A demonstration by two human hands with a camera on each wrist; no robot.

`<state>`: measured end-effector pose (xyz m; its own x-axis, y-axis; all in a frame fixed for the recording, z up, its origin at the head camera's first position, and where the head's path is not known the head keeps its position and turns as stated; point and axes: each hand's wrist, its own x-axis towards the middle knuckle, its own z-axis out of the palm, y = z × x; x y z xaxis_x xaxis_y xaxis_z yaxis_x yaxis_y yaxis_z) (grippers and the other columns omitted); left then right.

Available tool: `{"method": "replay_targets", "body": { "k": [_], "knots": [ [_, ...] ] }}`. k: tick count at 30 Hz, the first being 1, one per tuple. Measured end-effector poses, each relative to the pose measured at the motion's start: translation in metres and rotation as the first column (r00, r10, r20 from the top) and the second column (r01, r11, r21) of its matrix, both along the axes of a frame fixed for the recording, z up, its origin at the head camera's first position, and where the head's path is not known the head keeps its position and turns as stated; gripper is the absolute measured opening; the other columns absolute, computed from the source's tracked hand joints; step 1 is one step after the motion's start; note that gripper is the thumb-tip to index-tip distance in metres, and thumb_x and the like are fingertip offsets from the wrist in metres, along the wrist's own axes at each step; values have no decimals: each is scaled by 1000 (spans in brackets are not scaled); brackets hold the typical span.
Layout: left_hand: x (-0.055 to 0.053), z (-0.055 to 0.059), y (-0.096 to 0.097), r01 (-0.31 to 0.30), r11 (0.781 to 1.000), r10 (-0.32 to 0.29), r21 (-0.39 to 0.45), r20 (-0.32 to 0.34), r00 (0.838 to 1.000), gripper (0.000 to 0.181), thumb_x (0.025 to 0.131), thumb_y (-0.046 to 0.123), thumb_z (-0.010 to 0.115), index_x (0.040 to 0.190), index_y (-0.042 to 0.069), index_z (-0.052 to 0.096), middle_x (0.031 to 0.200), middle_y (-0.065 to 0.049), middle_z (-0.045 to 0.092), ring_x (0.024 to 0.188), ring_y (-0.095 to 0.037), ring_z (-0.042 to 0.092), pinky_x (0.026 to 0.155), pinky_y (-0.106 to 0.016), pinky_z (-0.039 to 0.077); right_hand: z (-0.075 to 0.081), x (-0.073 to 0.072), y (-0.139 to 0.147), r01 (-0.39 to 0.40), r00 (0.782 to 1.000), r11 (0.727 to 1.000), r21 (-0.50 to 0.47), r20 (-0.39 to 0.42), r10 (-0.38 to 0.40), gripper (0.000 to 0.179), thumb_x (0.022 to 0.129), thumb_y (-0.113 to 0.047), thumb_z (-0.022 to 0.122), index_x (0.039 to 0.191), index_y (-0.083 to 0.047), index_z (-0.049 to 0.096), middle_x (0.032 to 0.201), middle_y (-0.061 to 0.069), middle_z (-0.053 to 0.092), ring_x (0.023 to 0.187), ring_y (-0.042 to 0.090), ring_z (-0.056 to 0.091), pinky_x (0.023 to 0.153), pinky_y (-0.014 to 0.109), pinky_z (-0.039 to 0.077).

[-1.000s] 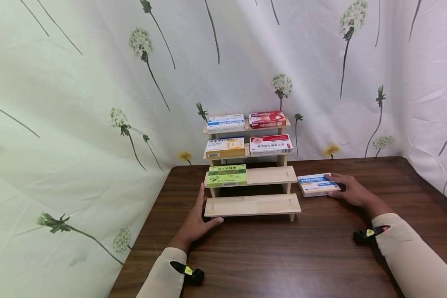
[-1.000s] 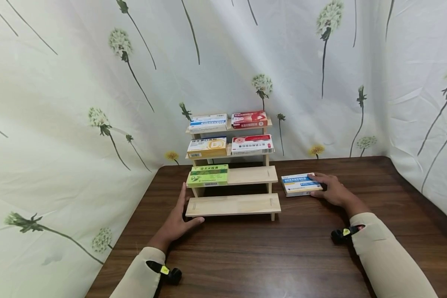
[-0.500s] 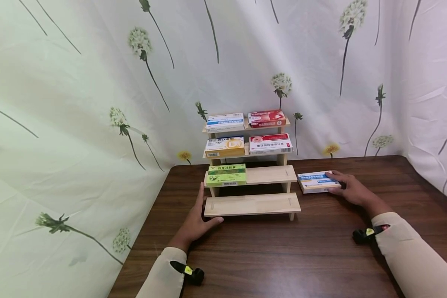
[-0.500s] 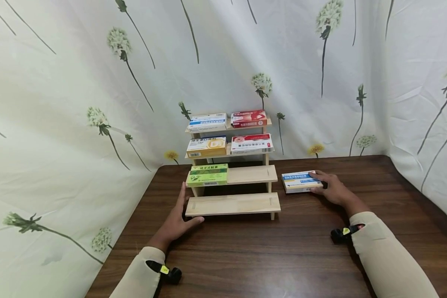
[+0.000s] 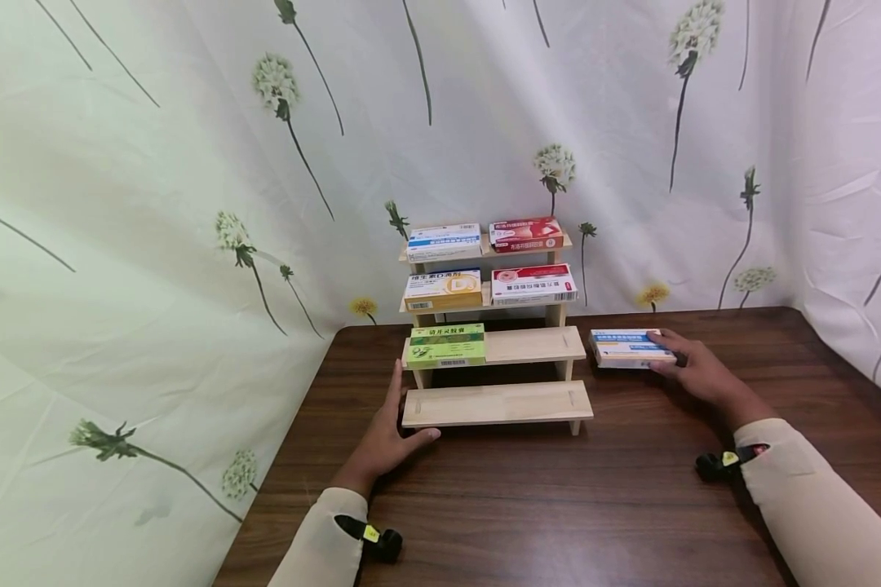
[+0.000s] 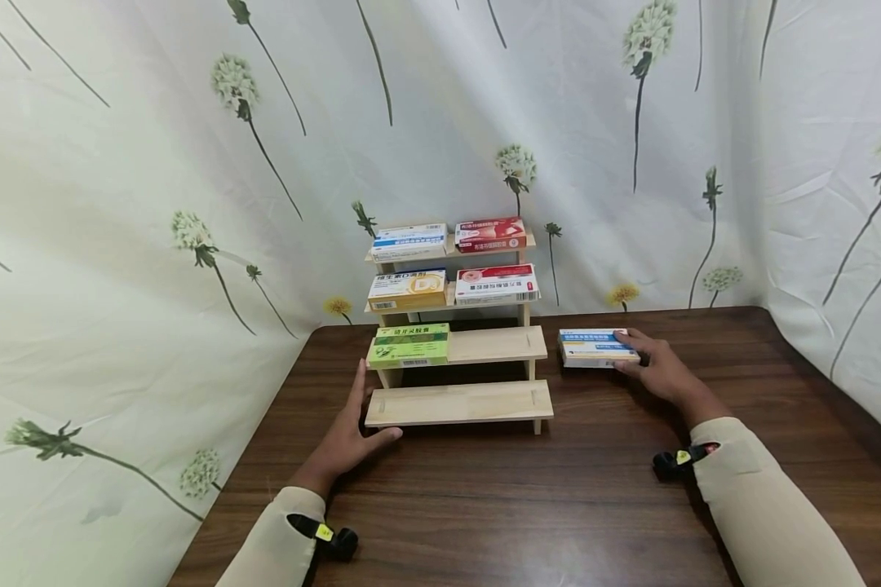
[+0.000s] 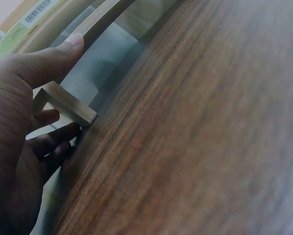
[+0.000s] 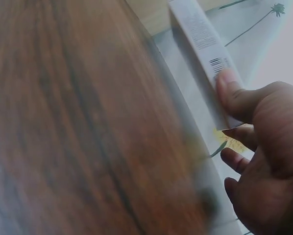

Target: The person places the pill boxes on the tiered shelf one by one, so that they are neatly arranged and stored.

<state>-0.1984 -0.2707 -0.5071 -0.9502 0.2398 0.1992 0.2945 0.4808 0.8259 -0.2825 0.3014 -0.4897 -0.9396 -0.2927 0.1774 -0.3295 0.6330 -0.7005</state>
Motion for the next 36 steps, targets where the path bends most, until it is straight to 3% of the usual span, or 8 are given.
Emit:
{"method": "replay_targets", "body": {
  "k": [4,17,21,23,26,28,32,36],
  "knots": [
    [0,0,0,-1,1000,1,4,0,1000,133,91,33,92,174,46,-11,174,-22,39,153,-41,51,126,-67,34,4,0,0,5,999,1000,-25,-52,-7,65,106,-13,73,162,4,45,168,42,33,142,57,46,97,4,27],
    [2,2,1,3,1000,-3,10,-19,1000,132,92,33,92,174,44,-11,178,-21,31,157,-43,46,126,-68,33,24,4,-1,33,983,999,-4,-179,-33,63,103,-8,76,156,11,49,162,46,39,131,55,55,89,-3,24],
    [1,0,-1,10,1000,-10,8,-26,1000,132,92,33,92,174,44,-11,178,-21,30,157,-42,46,126,-69,33,33,9,-2,66,989,998,-10,-129,-67,64,104,-10,75,159,8,47,166,44,35,138,57,50,94,1,27],
    [1,0,-2,11,1000,-11,9,-27,1000,132,92,33,92,174,45,-11,178,-21,32,157,-42,46,126,-68,34,39,11,-2,78,992,997,-2,-98,-78,65,106,-13,74,161,5,45,168,43,32,141,58,47,109,16,37],
    [1,-1,-1,4,1000,-4,2,-24,1000,132,92,34,92,174,45,-11,177,-20,33,156,-42,47,126,-68,34,49,15,-2,74,992,997,18,-105,-72,66,107,-14,73,162,6,43,166,44,33,139,59,47,113,41,43],
    [2,0,-1,1,1000,-1,-4,-22,1000,132,92,34,92,174,45,-11,178,-19,31,158,-41,46,126,-68,34,55,18,-3,75,991,997,29,-114,-71,66,107,-15,73,162,5,43,166,43,34,137,57,50,109,42,44],
    [1,1,0,1,1000,-1,-10,-16,1000,131,92,34,91,174,46,-11,179,-19,29,159,-41,44,127,-68,33,67,23,-6,66,987,997,29,-146,-61,65,106,-14,74,162,4,45,165,41,40,129,47,56,91,8,37],
    [1,1,0,0,1000,0,-7,-8,1000,132,92,33,91,173,46,-12,178,-20,32,158,-41,45,127,-68,33,76,29,-10,54,987,998,35,-156,-48,65,106,-16,74,162,2,46,164,38,44,119,21,58,83,2,32]
  ]
}}
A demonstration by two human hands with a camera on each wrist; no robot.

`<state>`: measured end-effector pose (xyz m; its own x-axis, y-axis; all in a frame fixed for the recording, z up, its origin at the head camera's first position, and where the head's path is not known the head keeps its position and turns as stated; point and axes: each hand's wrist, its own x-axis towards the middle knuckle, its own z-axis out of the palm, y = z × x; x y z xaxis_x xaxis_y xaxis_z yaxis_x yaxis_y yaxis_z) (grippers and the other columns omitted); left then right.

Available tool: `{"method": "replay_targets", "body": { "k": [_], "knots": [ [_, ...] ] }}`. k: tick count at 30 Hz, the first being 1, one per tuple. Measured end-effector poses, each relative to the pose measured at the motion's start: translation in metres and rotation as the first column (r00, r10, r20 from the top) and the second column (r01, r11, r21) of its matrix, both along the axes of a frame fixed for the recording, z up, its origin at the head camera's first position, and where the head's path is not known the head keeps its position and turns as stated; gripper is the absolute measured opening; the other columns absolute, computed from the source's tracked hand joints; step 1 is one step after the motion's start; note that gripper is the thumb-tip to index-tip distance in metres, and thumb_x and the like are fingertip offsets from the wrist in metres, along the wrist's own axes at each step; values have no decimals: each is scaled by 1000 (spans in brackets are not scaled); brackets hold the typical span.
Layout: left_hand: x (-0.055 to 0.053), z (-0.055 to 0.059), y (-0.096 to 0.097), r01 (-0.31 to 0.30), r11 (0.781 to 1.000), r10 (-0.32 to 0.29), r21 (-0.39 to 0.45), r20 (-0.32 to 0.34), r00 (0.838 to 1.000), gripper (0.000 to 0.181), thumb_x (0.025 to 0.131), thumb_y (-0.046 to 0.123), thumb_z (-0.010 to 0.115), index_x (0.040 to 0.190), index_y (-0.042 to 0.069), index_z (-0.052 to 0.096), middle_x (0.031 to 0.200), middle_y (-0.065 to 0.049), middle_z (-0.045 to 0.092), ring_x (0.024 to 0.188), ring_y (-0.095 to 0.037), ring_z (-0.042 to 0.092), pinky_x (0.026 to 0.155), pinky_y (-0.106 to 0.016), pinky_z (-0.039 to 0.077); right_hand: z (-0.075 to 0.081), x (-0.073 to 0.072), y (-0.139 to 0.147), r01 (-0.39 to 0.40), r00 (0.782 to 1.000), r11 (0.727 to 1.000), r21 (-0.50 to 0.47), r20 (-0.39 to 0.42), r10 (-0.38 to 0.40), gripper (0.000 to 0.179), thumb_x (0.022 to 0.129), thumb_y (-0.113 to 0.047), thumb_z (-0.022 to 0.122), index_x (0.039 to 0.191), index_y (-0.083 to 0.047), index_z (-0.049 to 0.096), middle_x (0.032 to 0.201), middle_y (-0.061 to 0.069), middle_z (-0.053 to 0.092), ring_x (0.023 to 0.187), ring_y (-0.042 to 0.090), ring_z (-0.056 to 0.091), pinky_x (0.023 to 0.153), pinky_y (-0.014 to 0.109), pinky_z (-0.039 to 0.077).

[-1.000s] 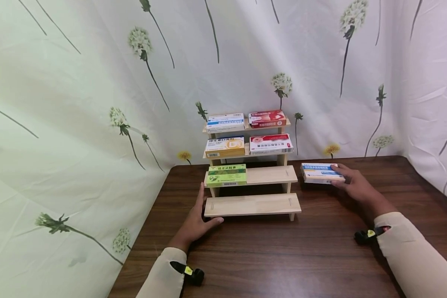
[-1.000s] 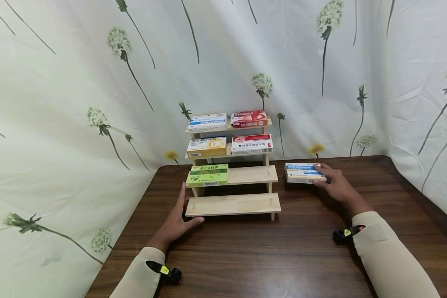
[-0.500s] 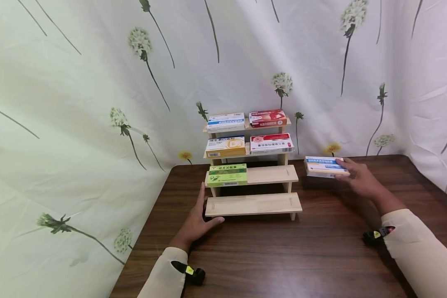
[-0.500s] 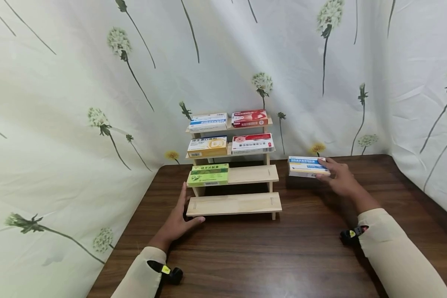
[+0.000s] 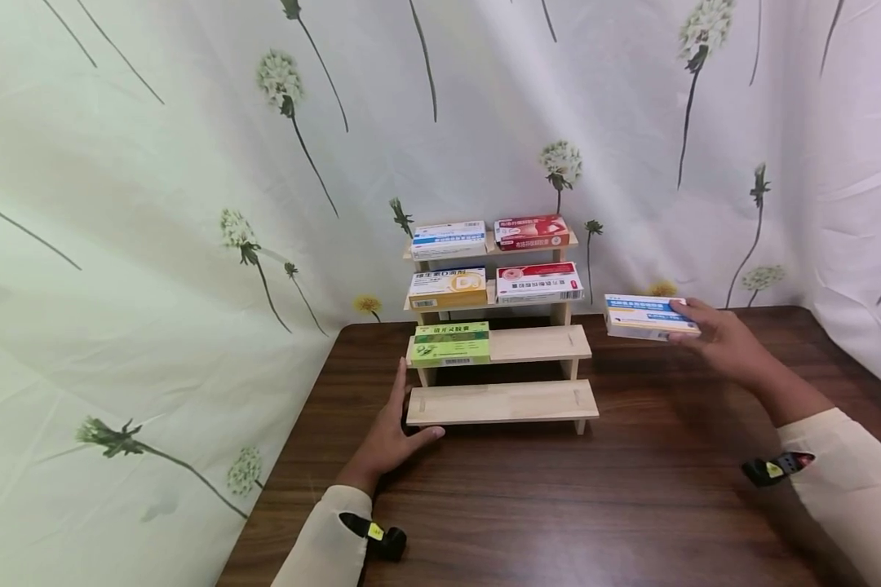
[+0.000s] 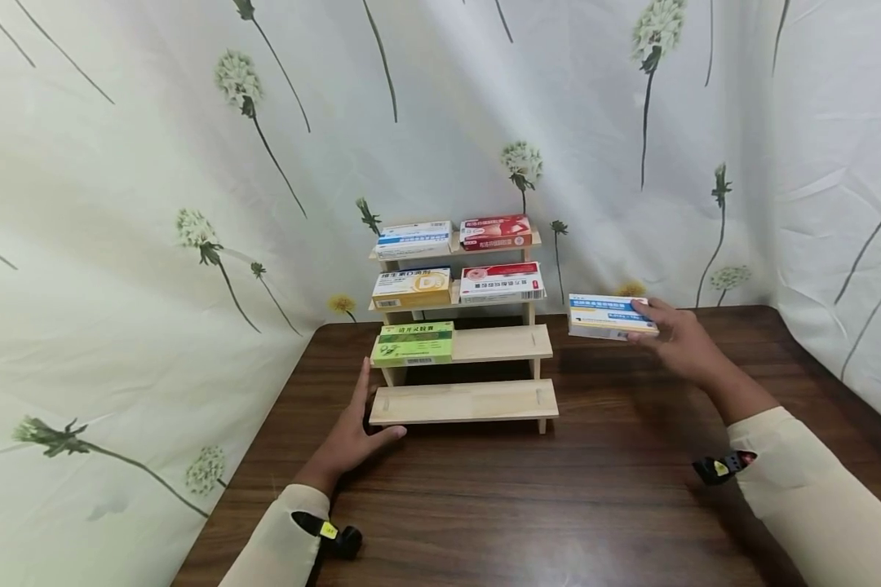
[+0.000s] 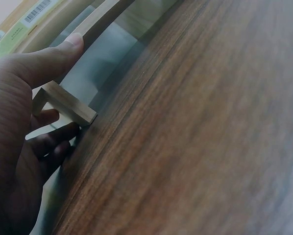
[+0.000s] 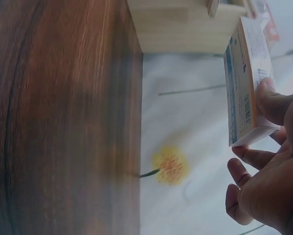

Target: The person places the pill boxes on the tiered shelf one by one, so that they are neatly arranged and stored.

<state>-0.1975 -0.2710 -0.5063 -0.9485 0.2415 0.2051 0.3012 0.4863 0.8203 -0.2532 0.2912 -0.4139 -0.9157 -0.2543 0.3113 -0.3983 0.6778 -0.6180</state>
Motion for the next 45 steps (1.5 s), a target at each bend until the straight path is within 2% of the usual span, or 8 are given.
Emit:
{"method": "replay_targets", "body": {
  "k": [4,7,12,16,19,21,27,45],
  "knots": [
    [0,0,0,-1,1000,1,2,0,1000,132,92,33,91,173,46,-12,177,-20,34,157,-41,46,127,-68,33,8,7,-8,-2,1000,1000,12,-14,2,64,104,-15,77,160,1,50,163,36,46,110,-3,49,83,0,33],
    [0,0,0,-4,1000,4,-2,-5,1000,131,92,33,91,174,45,-11,177,-21,33,158,-40,45,127,-68,32,13,13,-15,-13,999,1000,15,-36,14,64,101,-13,80,158,2,53,162,37,47,109,-5,50,82,-1,36],
    [1,0,-1,-10,1000,10,-9,-7,1000,132,92,34,92,174,45,-11,180,-19,28,160,-41,42,127,-68,32,18,23,-25,-20,999,1000,23,-49,21,64,100,-10,81,156,3,55,163,38,46,118,21,63,82,0,37],
    [0,1,0,-7,1000,6,-13,-8,1000,132,92,35,91,174,45,-12,183,-16,21,161,-40,40,128,-68,31,21,31,-33,-24,1000,1000,19,-17,24,65,100,-11,80,157,5,53,166,42,36,140,59,53,105,38,54],
    [0,0,0,-6,1000,6,-12,-6,1000,132,92,34,91,174,45,-12,182,-17,23,161,-41,41,128,-68,31,22,36,-39,-28,999,1000,5,29,28,67,102,-15,79,159,4,49,169,45,25,150,72,34,110,78,40],
    [0,0,0,-9,1000,9,-13,-5,1000,132,92,34,91,174,45,-12,181,-19,26,160,-41,42,128,-68,31,22,37,-43,-24,999,1000,-3,46,24,67,103,-16,78,160,4,49,169,46,22,152,74,27,112,85,33],
    [-1,-1,0,-5,1000,4,-12,-7,1000,132,92,34,91,174,44,-11,179,-19,29,160,-41,43,128,-68,31,21,41,-57,-6,998,1000,-19,70,8,68,103,-18,78,161,1,49,172,41,21,154,71,22,115,87,23],
    [-1,0,1,-6,1000,6,-15,-5,1000,132,92,35,91,174,45,-12,180,-19,27,160,-42,41,128,-69,31,2,37,-109,-18,999,993,-119,36,22,62,102,-16,79,158,-3,55,173,33,32,144,56,34,106,70,35]
  ]
}}
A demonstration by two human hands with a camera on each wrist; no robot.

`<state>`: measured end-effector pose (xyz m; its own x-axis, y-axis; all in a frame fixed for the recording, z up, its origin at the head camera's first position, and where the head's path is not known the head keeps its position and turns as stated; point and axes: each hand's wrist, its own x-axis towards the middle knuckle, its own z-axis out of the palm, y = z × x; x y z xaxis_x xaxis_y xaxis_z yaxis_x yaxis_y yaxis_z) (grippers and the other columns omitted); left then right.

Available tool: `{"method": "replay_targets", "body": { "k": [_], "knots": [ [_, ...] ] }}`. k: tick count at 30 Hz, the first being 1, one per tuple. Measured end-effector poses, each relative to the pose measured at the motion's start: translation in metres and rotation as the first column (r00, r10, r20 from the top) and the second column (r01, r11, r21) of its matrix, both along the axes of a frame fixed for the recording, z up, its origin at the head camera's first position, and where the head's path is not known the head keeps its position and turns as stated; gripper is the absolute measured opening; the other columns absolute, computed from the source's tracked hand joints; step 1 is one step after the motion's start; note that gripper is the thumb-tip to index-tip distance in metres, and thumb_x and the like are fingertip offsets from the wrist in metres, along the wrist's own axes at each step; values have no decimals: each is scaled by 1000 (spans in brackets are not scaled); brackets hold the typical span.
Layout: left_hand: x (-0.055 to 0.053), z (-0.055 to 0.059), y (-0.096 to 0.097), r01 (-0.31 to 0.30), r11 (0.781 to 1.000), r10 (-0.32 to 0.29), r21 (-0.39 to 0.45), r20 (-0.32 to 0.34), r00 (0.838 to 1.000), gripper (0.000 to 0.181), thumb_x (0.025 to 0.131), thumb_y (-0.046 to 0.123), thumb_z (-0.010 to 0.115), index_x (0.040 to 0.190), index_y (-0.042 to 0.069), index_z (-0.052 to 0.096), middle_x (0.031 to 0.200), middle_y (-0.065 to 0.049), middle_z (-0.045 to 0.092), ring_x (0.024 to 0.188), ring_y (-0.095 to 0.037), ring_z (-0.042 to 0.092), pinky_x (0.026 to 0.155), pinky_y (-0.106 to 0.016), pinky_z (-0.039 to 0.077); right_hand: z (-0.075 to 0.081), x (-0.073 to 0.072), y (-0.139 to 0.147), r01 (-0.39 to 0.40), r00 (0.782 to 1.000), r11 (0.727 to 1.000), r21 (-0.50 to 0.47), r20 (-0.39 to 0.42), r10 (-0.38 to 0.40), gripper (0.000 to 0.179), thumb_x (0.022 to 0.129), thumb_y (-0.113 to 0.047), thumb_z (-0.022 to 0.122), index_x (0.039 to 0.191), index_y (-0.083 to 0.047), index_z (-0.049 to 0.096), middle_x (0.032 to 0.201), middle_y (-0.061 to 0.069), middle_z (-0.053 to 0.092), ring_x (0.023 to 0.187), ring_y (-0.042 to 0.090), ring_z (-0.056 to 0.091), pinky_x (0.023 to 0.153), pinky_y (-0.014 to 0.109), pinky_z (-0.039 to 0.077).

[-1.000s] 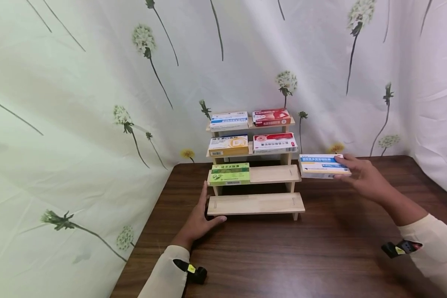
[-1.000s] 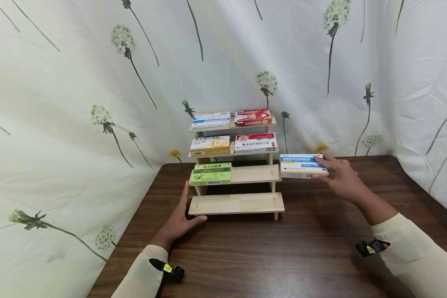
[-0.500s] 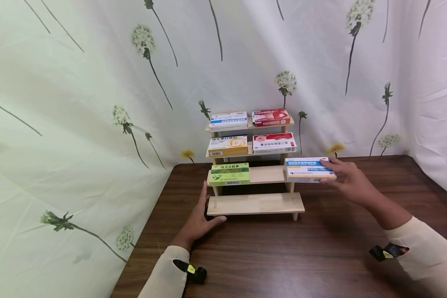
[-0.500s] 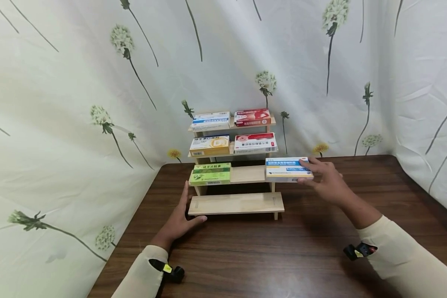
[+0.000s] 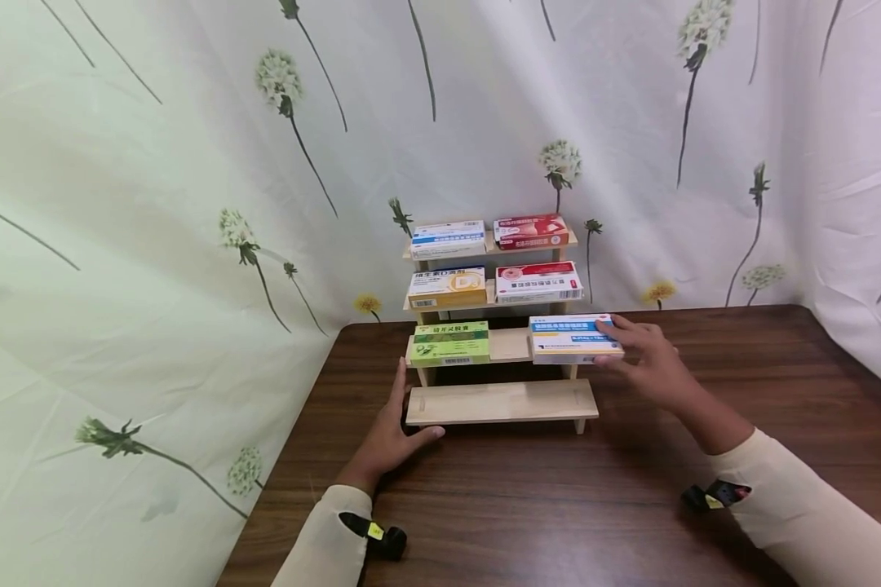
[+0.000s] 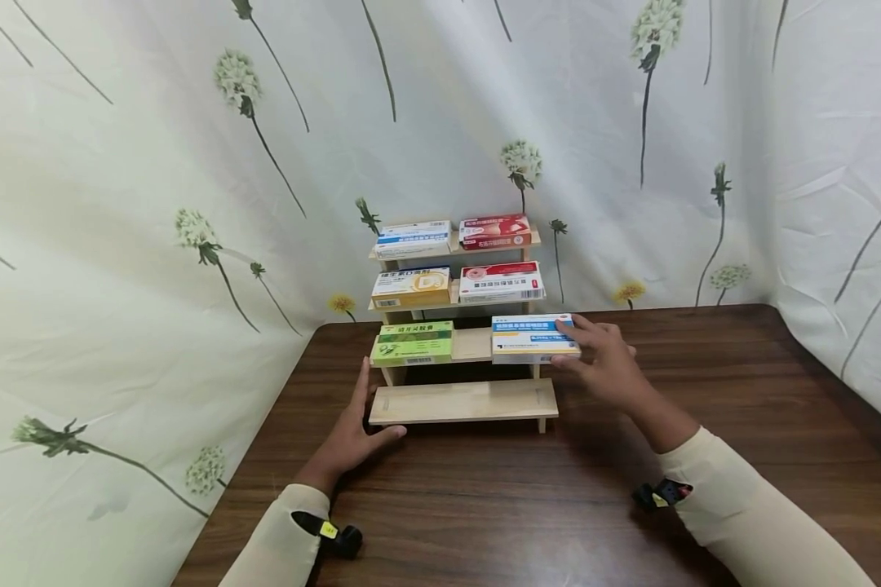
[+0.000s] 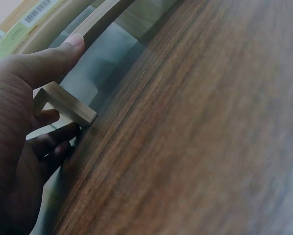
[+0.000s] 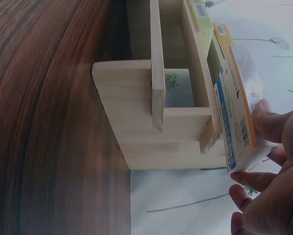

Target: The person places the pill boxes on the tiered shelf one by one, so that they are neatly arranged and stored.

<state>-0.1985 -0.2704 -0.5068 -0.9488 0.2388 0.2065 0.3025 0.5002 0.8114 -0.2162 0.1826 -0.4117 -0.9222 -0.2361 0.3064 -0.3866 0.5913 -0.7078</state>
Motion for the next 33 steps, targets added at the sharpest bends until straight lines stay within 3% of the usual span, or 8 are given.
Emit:
{"method": "replay_targets", "body": {
  "k": [11,33],
  "knots": [
    [2,3,0,-9,1000,9,3,19,1000,132,92,36,91,173,46,-12,178,-21,32,159,-43,42,128,-69,30,-5,-8,-19,-6,997,1000,-12,-77,5,61,101,-12,80,156,-2,56,169,35,38,142,57,37,102,77,15],
    [-1,-1,-1,-14,1000,14,-5,12,1000,132,92,37,91,173,47,-12,179,-20,30,160,-41,42,129,-68,30,-19,-13,-47,41,991,999,-5,-124,-42,60,102,-15,79,157,-4,58,170,32,41,148,55,32,108,78,12]
  ]
}}
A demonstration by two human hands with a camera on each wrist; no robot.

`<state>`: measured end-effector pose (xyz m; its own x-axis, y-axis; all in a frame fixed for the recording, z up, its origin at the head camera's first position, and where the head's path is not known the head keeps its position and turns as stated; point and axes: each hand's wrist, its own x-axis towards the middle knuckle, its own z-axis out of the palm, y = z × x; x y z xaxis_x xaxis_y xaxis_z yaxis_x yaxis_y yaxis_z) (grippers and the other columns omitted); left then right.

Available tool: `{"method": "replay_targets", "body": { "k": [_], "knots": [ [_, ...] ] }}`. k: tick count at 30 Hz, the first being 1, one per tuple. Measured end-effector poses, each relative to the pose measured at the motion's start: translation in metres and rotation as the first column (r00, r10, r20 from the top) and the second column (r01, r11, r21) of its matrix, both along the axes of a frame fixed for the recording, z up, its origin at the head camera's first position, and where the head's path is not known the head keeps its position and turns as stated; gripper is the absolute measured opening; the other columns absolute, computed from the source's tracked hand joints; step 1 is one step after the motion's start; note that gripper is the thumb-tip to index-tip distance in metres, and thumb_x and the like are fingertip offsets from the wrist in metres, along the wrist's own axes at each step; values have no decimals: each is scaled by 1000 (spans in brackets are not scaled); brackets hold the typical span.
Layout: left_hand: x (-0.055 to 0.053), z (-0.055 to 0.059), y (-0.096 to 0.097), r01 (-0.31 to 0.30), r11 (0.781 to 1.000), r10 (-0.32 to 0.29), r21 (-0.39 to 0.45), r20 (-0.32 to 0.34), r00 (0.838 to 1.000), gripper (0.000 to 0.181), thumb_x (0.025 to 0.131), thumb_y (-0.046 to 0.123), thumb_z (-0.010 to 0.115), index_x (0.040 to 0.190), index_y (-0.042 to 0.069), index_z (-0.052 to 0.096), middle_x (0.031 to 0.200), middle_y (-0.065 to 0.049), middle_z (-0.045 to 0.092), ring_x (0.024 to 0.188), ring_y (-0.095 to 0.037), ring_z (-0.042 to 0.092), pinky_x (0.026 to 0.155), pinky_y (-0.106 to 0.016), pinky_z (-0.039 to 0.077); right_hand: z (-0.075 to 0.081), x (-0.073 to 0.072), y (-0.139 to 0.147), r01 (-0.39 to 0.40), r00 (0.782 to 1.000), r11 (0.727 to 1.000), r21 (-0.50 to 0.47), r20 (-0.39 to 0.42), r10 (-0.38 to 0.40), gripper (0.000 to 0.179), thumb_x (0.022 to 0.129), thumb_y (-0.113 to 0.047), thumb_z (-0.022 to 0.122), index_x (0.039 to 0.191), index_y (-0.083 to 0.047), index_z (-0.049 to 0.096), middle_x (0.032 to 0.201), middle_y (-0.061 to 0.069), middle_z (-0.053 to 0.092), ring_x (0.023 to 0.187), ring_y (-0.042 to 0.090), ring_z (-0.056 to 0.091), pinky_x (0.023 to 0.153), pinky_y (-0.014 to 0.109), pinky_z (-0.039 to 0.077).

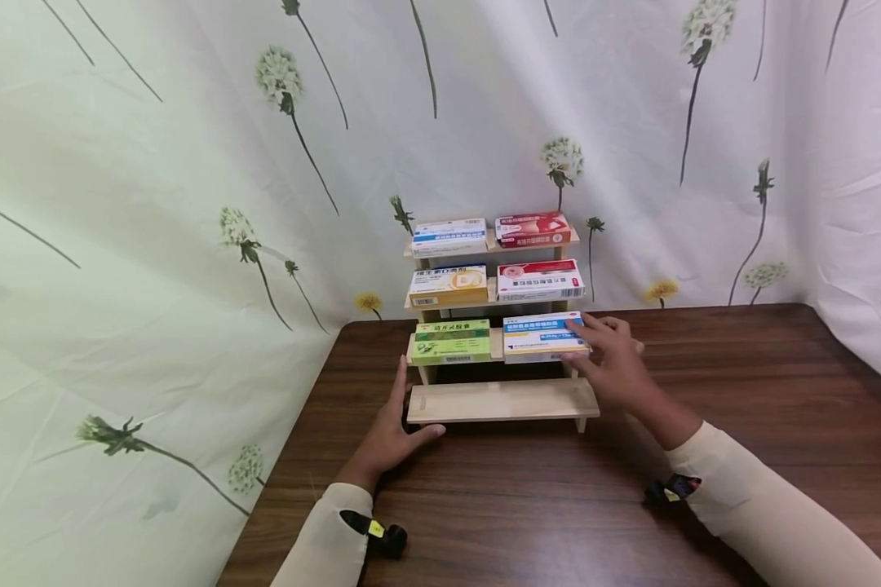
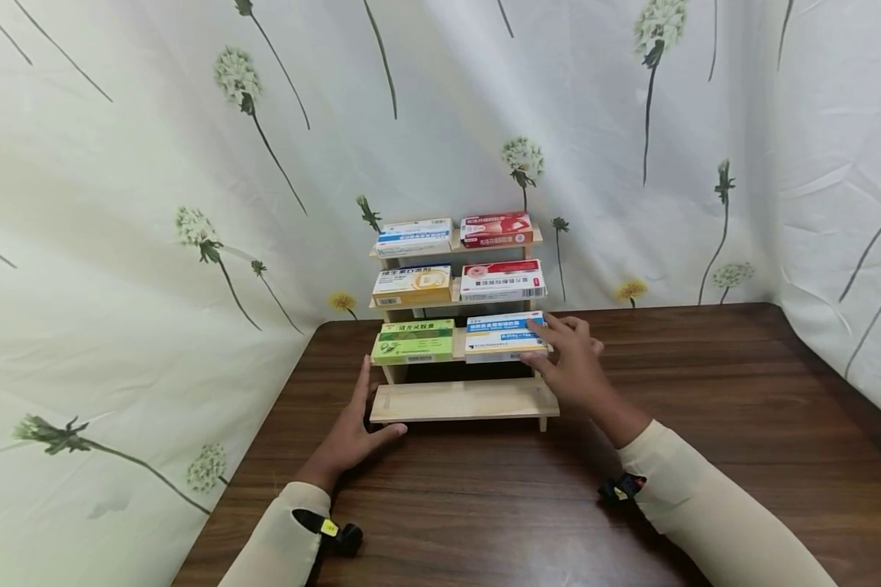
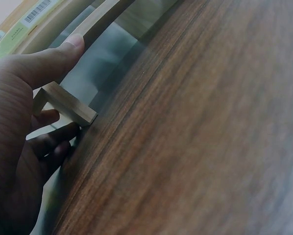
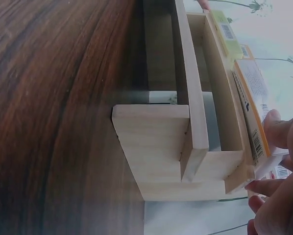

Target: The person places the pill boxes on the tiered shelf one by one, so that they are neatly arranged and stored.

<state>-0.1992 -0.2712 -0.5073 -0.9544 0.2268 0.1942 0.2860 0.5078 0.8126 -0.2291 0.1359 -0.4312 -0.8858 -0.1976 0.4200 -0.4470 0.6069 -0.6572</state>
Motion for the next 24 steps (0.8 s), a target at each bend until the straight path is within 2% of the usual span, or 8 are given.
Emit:
{"method": "replay_targets", "body": {
  "k": [5,10,16,24],
  "knots": [
    [1,0,1,-1,1000,1,1,-1,1000,132,92,36,92,173,46,-12,179,-20,30,160,-41,41,129,-68,29,-2,-2,-2,6,1000,1000,9,-7,-6,60,102,-16,79,157,-3,58,169,31,41,149,55,33,109,78,13],
    [2,-1,1,-2,1000,2,2,7,1000,132,91,36,92,173,47,-11,180,-18,28,161,-41,40,130,-68,29,-1,1,-3,8,999,1000,1,40,-8,60,103,-16,79,157,-4,57,169,32,41,153,55,30,111,78,10],
    [3,0,0,-9,1000,8,2,7,1000,133,91,37,92,173,47,-12,177,-22,32,160,-43,42,129,-68,30,4,0,-2,-16,996,1000,0,89,16,62,104,-19,77,160,-4,55,171,32,36,156,57,26,114,79,9],
    [4,-1,-2,-20,1000,20,-7,-1,1000,133,91,37,92,173,46,-12,177,-21,33,158,-42,45,128,-67,33,4,-4,-1,-41,990,999,-26,135,44,70,98,-12,82,162,-6,53,174,30,34,160,59,20,116,83,6]
  ]
}}
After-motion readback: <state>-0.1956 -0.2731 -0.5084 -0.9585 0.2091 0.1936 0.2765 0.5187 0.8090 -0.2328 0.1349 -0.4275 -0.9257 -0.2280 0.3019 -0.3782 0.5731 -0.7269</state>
